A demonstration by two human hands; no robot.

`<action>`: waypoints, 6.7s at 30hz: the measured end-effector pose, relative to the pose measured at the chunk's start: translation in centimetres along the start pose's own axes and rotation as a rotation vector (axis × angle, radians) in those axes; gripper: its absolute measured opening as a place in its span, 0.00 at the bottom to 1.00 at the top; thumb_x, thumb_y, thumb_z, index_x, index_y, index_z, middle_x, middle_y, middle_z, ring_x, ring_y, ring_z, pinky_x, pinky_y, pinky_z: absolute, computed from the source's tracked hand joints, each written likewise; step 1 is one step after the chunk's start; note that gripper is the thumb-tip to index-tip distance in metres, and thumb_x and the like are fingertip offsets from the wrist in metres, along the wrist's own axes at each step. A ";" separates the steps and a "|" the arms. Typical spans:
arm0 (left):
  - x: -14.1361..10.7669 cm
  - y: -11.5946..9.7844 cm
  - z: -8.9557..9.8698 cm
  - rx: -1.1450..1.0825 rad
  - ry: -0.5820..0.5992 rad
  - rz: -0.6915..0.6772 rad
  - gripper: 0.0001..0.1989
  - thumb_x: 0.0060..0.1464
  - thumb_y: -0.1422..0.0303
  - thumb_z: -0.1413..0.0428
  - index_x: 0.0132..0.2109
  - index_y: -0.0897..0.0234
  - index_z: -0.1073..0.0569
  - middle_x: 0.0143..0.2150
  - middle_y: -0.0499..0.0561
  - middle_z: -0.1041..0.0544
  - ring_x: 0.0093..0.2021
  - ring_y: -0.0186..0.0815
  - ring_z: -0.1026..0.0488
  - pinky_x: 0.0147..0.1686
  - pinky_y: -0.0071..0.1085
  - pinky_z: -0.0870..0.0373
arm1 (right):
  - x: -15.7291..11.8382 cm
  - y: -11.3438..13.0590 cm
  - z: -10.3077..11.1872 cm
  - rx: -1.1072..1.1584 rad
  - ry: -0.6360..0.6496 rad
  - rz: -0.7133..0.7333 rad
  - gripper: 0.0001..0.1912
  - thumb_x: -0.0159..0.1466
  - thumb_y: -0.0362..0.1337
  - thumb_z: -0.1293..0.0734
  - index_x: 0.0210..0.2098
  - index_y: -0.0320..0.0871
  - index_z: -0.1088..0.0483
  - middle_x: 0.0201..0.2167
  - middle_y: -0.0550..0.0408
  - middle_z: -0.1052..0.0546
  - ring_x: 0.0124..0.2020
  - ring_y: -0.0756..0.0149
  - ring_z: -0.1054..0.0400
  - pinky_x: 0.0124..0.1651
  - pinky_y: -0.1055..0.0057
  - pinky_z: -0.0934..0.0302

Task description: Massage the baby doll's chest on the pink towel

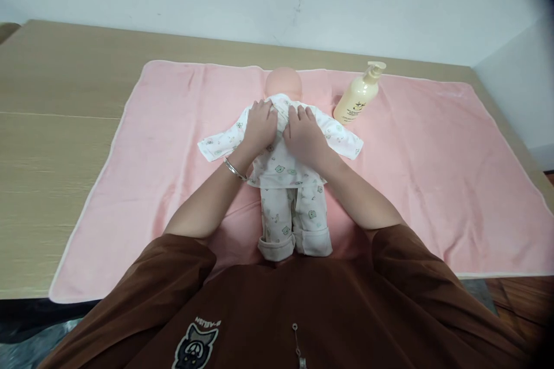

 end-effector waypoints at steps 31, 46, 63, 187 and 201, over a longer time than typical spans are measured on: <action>-3.1 -3.8 0.7 0.121 0.013 -0.040 0.23 0.68 0.64 0.58 0.63 0.67 0.31 0.67 0.67 0.29 0.71 0.56 0.37 0.71 0.58 0.42 | 1.7 -1.7 0.9 -0.016 0.050 -0.056 0.31 0.74 0.39 0.49 0.71 0.28 0.45 0.72 0.30 0.40 0.73 0.34 0.49 0.71 0.33 0.53; -1.9 -2.2 -0.2 0.087 -0.065 0.059 0.25 0.70 0.61 0.59 0.65 0.69 0.33 0.67 0.65 0.29 0.70 0.53 0.37 0.73 0.55 0.47 | 1.8 -1.1 0.0 0.023 -0.020 -0.042 0.31 0.72 0.38 0.48 0.71 0.30 0.43 0.72 0.33 0.39 0.75 0.40 0.50 0.74 0.35 0.56; -2.8 -3.7 0.3 0.073 -0.065 -0.045 0.24 0.68 0.64 0.57 0.64 0.70 0.32 0.68 0.66 0.30 0.72 0.53 0.38 0.73 0.55 0.45 | 1.7 -1.7 1.7 0.040 0.016 0.018 0.26 0.71 0.37 0.46 0.64 0.32 0.35 0.67 0.36 0.31 0.70 0.45 0.40 0.73 0.44 0.49; -2.3 -3.3 2.4 0.216 0.177 -0.140 0.23 0.67 0.68 0.59 0.62 0.70 0.29 0.60 0.69 0.25 0.66 0.55 0.32 0.68 0.56 0.38 | 0.7 -0.5 2.3 -0.012 0.041 0.027 0.24 0.72 0.34 0.47 0.60 0.29 0.33 0.62 0.32 0.28 0.68 0.41 0.39 0.72 0.45 0.48; -0.8 -1.8 3.0 0.174 0.178 -0.043 0.27 0.68 0.62 0.58 0.66 0.71 0.33 0.65 0.66 0.27 0.66 0.51 0.32 0.68 0.49 0.37 | 2.8 -3.3 1.7 0.163 0.043 -0.052 0.32 0.75 0.49 0.45 0.70 0.33 0.40 0.72 0.36 0.37 0.75 0.45 0.48 0.76 0.44 0.54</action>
Point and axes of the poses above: each hand's wrist, its own x-axis towards the middle knuckle, its own z-axis out of the back of the hand, y = z × x, the point moved 1 cm from there along x, towards the middle knuckle
